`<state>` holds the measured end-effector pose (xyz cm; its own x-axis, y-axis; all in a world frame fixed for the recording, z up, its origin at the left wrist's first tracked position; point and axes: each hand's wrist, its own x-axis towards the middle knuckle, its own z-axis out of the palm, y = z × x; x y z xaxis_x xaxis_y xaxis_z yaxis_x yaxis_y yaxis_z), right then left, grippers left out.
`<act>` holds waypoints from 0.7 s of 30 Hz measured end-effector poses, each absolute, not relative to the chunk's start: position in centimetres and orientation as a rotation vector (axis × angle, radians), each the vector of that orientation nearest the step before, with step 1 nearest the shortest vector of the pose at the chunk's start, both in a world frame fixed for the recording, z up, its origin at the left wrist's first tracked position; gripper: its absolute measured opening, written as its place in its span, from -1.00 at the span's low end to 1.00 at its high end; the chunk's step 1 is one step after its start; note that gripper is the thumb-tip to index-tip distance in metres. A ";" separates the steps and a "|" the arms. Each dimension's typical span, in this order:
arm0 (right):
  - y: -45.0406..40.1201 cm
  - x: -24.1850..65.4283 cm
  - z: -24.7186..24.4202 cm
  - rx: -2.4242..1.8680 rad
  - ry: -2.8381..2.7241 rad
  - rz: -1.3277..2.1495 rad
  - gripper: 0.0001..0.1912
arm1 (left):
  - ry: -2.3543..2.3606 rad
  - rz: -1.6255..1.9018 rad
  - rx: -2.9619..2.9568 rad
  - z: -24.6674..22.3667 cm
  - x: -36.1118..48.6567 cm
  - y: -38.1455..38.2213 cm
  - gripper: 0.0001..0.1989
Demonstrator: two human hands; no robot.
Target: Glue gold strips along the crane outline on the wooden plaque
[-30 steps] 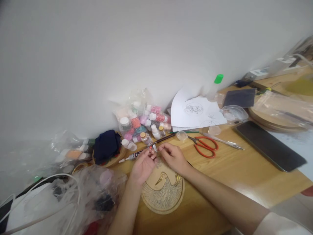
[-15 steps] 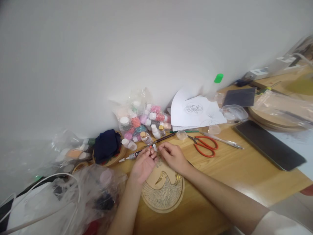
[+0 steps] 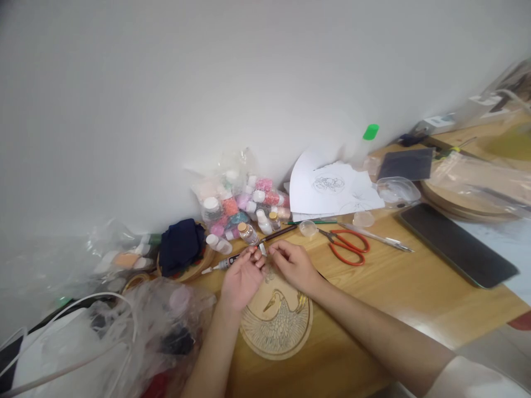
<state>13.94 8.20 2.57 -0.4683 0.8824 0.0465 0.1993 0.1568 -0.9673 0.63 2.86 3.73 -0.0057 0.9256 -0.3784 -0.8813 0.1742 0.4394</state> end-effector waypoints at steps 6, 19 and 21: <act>8.2 13.9 2.6 -1.022 -1.820 1.308 -0.72 | 0.667 1.409 -0.003 4.0 0.4 3.1 -0.78; 8.0 14.5 3.5 -0.919 -2.162 1.039 -0.76 | 0.767 1.405 0.074 3.9 0.8 3.1 -0.81; 8.0 14.5 3.5 -0.921 -2.159 1.035 -0.77 | 0.770 1.398 0.057 4.0 0.8 3.1 -0.76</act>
<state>14.50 7.99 3.54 -0.6016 0.7753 0.1924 0.3352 0.4636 -0.8202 0.83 3.10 4.01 -0.0249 0.8927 -0.4500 -0.8576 0.2122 0.4685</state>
